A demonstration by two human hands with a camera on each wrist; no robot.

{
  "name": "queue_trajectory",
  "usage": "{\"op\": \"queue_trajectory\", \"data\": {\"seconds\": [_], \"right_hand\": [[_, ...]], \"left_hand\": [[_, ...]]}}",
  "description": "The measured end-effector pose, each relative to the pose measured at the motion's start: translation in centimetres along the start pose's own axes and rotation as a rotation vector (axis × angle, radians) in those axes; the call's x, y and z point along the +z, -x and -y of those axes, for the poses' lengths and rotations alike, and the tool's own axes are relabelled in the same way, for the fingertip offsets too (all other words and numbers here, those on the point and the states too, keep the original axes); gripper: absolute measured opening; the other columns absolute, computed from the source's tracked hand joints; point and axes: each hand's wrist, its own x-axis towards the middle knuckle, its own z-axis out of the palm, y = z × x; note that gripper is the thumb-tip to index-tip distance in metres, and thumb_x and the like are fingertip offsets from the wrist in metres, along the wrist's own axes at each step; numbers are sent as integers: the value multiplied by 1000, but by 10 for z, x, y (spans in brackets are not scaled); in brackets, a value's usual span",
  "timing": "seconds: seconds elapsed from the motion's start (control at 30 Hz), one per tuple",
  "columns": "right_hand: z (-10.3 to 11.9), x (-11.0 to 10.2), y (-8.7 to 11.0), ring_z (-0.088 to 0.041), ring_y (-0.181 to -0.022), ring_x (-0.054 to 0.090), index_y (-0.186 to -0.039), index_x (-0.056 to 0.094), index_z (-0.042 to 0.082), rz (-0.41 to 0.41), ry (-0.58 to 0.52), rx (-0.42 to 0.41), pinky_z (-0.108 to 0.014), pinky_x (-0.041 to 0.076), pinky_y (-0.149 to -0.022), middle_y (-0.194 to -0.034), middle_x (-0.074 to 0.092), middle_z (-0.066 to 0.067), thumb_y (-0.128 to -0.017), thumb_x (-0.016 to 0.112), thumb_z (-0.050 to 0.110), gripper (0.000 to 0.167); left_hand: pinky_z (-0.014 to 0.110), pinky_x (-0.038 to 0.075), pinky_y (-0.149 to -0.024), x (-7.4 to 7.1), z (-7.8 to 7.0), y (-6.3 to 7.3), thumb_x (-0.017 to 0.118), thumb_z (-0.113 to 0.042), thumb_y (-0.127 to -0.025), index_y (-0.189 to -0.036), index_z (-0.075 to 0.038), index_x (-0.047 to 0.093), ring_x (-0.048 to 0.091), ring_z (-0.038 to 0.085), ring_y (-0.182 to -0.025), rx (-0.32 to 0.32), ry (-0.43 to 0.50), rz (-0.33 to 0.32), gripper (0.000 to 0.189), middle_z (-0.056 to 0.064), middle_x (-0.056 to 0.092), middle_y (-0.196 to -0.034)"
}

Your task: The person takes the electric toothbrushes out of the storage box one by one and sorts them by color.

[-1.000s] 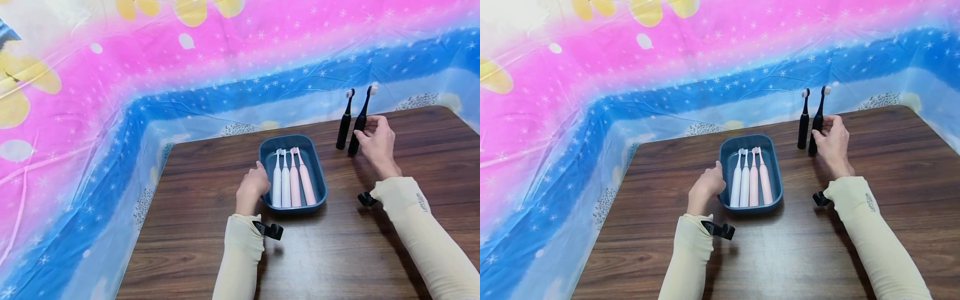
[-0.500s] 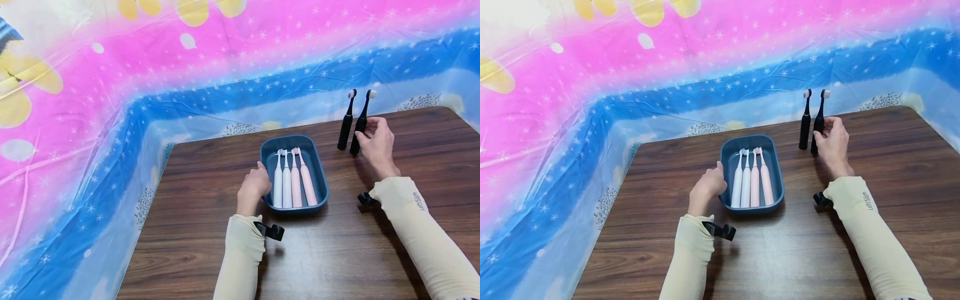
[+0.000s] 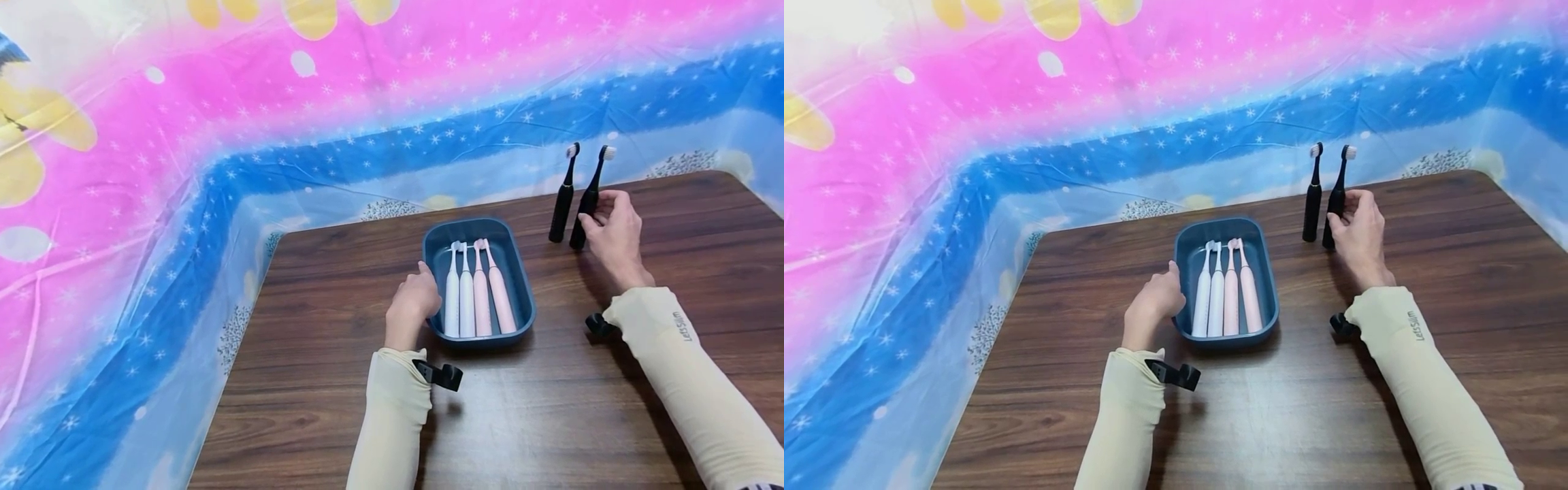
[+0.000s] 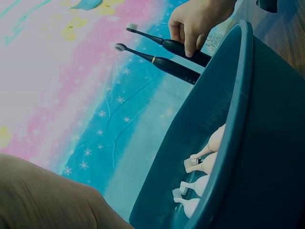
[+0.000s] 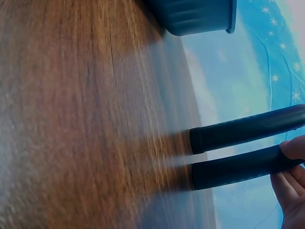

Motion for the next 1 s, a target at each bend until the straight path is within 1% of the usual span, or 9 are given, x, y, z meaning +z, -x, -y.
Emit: {"op": "queue_trajectory", "data": {"seconds": [0.17,0.5,0.7,0.9,1.0], "right_hand": [[-1,-1,1,-38,-113,59,-128,42,-7,11,15,2,-39,50,-99,-124,53,-24,-91,59,4,42],[-2,-1,3,-39,-113,58,-127,42,-8,24,29,-7,-46,49,-97,-123,53,-26,-91,58,3,41],[-1,-1,3,-40,-114,58,-127,41,-9,34,33,-13,-48,49,-97,-124,53,-27,-91,58,2,41],[-1,-3,4,-39,-115,58,-129,42,-7,53,37,-2,-48,49,-97,-126,52,-27,-92,60,7,44],[-1,-5,4,-38,-114,58,-129,42,-7,56,40,1,-47,49,-96,-126,53,-26,-91,61,11,46]], "left_hand": [[26,51,-49,0,0,0,48,-14,-99,-155,-10,8,57,30,-111,2,10,6,69,18,44,-145],[26,51,-49,1,1,-1,49,-15,-99,-155,-9,9,58,31,-110,0,7,-1,69,18,45,-144],[26,51,-49,0,1,0,48,-15,-99,-155,-9,10,60,30,-105,0,11,-3,68,19,45,-144],[26,52,-48,-1,1,0,49,-14,-99,-155,-9,9,60,30,-103,2,21,-4,69,19,45,-144],[25,52,-48,-1,1,0,49,-14,-99,-155,-9,10,59,31,-107,0,24,-5,68,19,45,-144]]}}
